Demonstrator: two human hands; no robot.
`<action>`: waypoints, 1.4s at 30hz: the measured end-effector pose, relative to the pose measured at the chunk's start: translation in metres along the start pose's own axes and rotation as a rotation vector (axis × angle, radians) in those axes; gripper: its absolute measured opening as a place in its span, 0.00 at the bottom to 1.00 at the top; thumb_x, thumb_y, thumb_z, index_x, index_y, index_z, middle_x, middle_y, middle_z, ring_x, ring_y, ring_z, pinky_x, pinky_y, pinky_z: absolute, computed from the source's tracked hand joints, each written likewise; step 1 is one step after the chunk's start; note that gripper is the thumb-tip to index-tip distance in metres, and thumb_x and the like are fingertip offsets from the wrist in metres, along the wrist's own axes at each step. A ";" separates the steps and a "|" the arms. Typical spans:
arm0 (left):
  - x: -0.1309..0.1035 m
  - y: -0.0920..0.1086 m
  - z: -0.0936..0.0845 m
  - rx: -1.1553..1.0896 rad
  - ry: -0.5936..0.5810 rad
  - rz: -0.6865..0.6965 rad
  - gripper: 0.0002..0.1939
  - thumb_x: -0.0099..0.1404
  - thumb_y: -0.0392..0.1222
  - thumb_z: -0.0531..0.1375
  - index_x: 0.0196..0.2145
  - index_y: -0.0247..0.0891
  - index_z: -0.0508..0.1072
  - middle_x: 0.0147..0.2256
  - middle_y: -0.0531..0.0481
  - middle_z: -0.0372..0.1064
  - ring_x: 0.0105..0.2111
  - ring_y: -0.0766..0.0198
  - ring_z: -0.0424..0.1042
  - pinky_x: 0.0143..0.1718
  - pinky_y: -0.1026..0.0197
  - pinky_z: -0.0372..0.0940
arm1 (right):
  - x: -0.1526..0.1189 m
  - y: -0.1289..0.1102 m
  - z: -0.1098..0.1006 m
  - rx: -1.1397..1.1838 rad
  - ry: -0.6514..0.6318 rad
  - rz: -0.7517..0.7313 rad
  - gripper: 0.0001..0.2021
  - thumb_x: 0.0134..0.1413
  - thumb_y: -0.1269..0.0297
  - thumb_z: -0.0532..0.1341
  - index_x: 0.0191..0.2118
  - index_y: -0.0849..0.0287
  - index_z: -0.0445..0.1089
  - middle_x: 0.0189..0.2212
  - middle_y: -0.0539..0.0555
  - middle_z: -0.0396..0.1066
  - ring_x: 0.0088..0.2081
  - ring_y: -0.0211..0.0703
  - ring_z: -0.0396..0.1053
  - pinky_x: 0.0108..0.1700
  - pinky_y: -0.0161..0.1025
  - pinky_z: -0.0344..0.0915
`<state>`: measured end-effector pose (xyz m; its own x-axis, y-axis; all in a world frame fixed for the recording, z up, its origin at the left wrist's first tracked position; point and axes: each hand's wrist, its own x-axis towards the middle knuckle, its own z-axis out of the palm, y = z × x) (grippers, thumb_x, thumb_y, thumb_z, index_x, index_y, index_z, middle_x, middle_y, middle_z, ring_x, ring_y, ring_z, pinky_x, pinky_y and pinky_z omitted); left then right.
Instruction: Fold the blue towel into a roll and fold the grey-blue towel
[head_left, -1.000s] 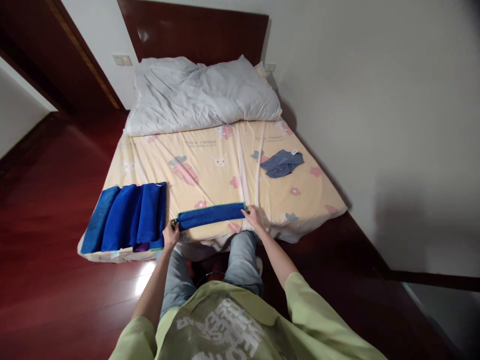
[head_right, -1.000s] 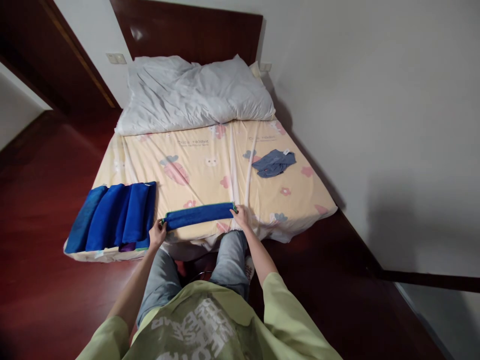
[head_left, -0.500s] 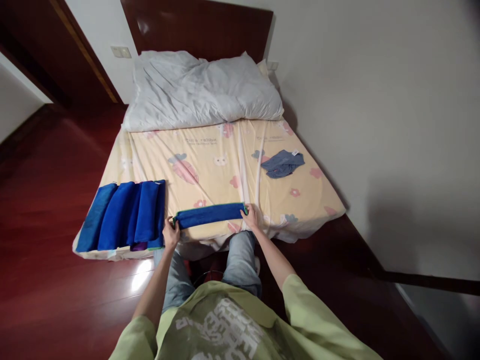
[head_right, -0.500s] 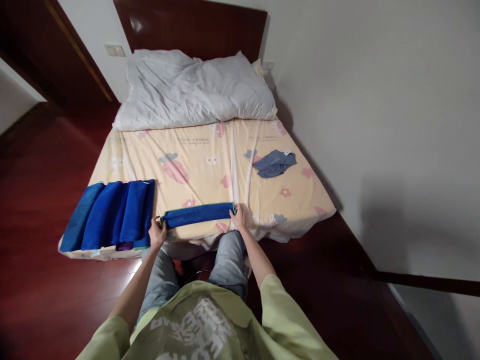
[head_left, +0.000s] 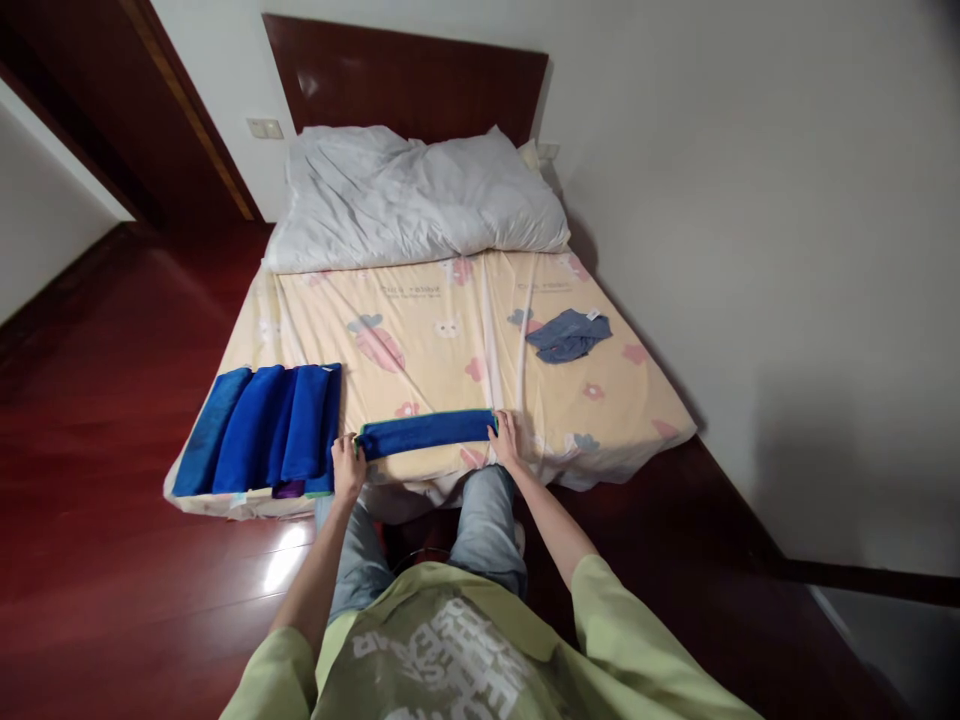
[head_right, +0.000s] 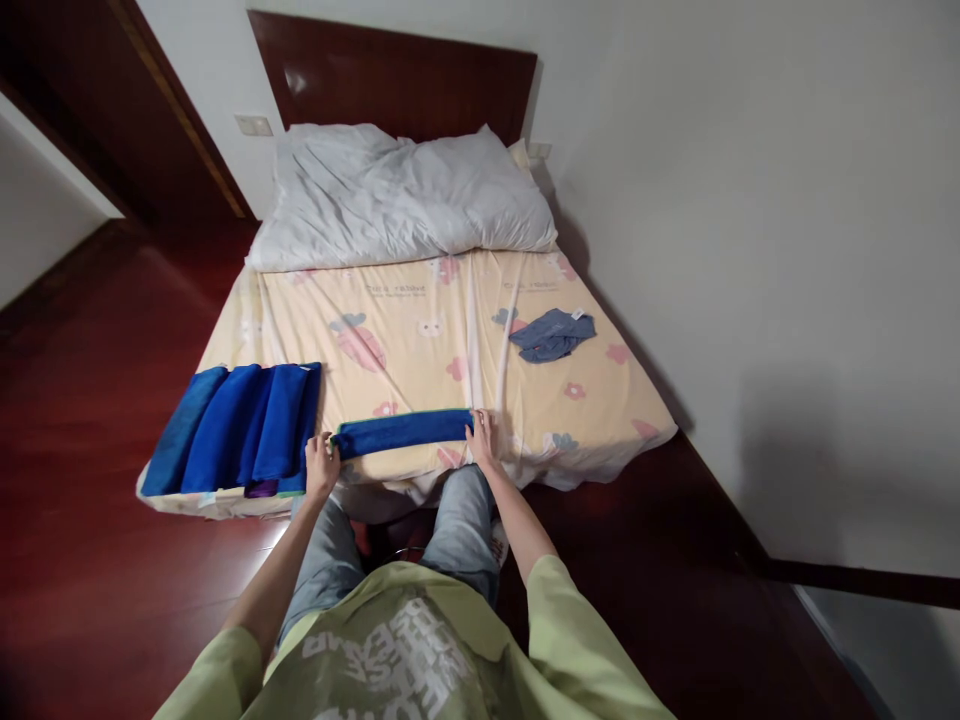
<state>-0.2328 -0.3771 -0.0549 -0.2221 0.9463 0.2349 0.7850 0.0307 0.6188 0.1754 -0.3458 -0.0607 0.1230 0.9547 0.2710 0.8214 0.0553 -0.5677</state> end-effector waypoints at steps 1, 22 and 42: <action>0.000 0.002 -0.003 0.022 -0.034 0.067 0.19 0.68 0.38 0.51 0.55 0.36 0.69 0.55 0.34 0.68 0.56 0.48 0.68 0.61 0.45 0.64 | -0.001 -0.002 -0.004 0.002 -0.027 -0.047 0.19 0.61 0.69 0.54 0.55 0.59 0.72 0.55 0.62 0.70 0.58 0.52 0.68 0.63 0.52 0.64; 0.004 -0.007 0.006 0.349 -0.366 0.431 0.34 0.62 0.25 0.46 0.65 0.32 0.67 0.64 0.34 0.64 0.67 0.50 0.61 0.69 0.41 0.55 | -0.005 -0.002 -0.014 -0.192 -0.321 -0.302 0.31 0.53 0.84 0.50 0.61 0.62 0.71 0.64 0.62 0.67 0.67 0.49 0.63 0.69 0.53 0.60; -0.011 -0.015 -0.018 -0.122 -0.313 0.127 0.27 0.56 0.31 0.51 0.52 0.38 0.74 0.54 0.44 0.76 0.58 0.54 0.72 0.63 0.50 0.65 | -0.014 0.014 -0.018 0.185 -0.315 -0.072 0.22 0.55 0.75 0.55 0.54 0.58 0.73 0.53 0.58 0.76 0.57 0.46 0.73 0.64 0.49 0.66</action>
<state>-0.2528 -0.3935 -0.0532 0.0758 0.9934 0.0862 0.7158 -0.1144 0.6889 0.1952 -0.3638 -0.0579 -0.1324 0.9880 0.0791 0.7035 0.1499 -0.6947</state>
